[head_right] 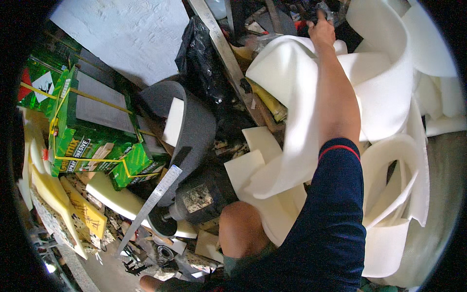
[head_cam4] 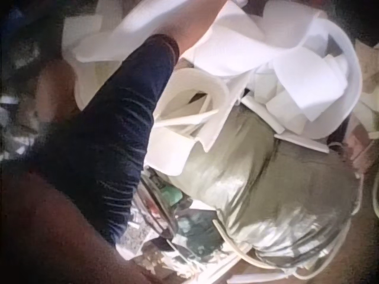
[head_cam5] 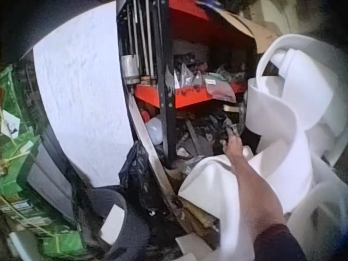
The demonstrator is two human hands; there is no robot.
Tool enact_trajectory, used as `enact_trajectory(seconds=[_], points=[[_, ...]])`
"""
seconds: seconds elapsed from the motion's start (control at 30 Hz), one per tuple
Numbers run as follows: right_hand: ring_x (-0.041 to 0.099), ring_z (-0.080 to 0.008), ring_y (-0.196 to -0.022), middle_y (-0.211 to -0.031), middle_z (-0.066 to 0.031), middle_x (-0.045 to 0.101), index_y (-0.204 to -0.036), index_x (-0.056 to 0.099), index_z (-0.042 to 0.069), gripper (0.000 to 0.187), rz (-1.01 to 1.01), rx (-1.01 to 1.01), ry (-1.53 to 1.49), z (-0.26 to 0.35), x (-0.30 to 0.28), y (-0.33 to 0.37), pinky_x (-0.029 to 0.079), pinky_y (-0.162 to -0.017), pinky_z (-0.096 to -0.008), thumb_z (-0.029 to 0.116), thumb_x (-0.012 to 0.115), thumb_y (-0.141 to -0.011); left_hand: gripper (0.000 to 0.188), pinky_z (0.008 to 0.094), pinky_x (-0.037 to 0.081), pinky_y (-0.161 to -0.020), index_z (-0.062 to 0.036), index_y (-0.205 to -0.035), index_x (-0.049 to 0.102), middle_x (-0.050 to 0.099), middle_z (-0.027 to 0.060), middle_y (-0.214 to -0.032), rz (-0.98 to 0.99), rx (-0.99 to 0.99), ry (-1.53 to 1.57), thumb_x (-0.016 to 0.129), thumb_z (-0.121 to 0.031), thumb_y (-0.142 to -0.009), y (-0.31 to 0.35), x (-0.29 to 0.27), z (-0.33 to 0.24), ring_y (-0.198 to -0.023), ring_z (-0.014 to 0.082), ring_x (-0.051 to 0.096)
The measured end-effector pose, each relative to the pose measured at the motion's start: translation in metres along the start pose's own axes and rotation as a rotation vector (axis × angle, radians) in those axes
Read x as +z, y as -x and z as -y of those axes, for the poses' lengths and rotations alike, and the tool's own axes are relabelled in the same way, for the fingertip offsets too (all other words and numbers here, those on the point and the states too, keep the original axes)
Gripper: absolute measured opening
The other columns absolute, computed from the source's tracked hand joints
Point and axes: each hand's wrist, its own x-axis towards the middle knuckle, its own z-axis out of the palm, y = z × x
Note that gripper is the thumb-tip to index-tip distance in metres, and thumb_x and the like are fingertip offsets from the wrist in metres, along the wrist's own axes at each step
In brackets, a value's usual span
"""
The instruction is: The person sits on the floor and assembles small rectangular pieces of material. They use a metal ruler to measure and align the pieces, a spray gun to apply adhesive, and a knife to trim excess material. The person handles white and speckled pieces, stacking them together.
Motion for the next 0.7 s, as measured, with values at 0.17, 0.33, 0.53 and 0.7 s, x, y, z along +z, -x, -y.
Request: enact_trajectory(seconds=[0.17, 0.33, 0.53, 0.7], points=[[0.059, -0.0460, -0.121, -0.125, -0.0249, 0.065, -0.146, 0.050, 0.022, 0.055, 0.270, -0.156, 0.044, 0.019, 0.001, -0.005, 0.050, -0.100, -0.0504, 0.027, 0.064, -0.093, 0.055, 0.0523, 0.054, -0.085, -0.0072, -0.118, 0.065, 0.064, 0.0220, -0.115, 0.156, -0.128, -0.027, 0.073, -0.052, -0.087, -0.025, 0.000, -0.009, -0.102, 0.0396, 0.064], [0.061, -0.0432, -0.117, -0.132, -0.0204, 0.060, -0.155, 0.027, 0.010, 0.071, -0.058, -0.115, 0.001, -0.005, 0.016, -0.021, 0.048, -0.104, -0.0508, 0.025, 0.061, -0.094, 0.054, 0.0498, 0.054, -0.086, -0.0061, -0.122, 0.064, 0.066, 0.0221, -0.115, 0.215, -0.063, 0.054, 0.072, -0.048, -0.088, -0.045, 0.057, -0.044, -0.102, 0.0380, 0.065], [0.063, -0.0408, -0.117, -0.118, -0.0220, 0.068, -0.127, 0.066, 0.009, 0.051, 0.330, -0.051, 0.167, 0.101, -0.064, 0.052, 0.050, -0.100, -0.0530, 0.049, 0.055, -0.097, 0.052, 0.0469, 0.054, -0.086, -0.0048, -0.126, 0.063, 0.067, 0.0223, -0.115, 0.220, -0.061, 0.042, 0.070, -0.042, -0.090, -0.032, 0.048, -0.028, -0.101, 0.0359, 0.066], [0.062, -0.0384, -0.119, -0.126, -0.0213, 0.067, -0.126, 0.070, 0.011, 0.051, 0.447, -0.498, -0.046, 0.176, -0.104, 0.087, 0.047, -0.105, -0.0470, 0.050, 0.062, -0.095, 0.051, 0.0445, 0.054, -0.086, -0.0038, -0.129, 0.062, 0.068, 0.0224, -0.116, 0.187, -0.095, 0.161, 0.069, -0.038, -0.092, -0.011, 0.056, 0.028, -0.100, 0.0343, 0.067]])
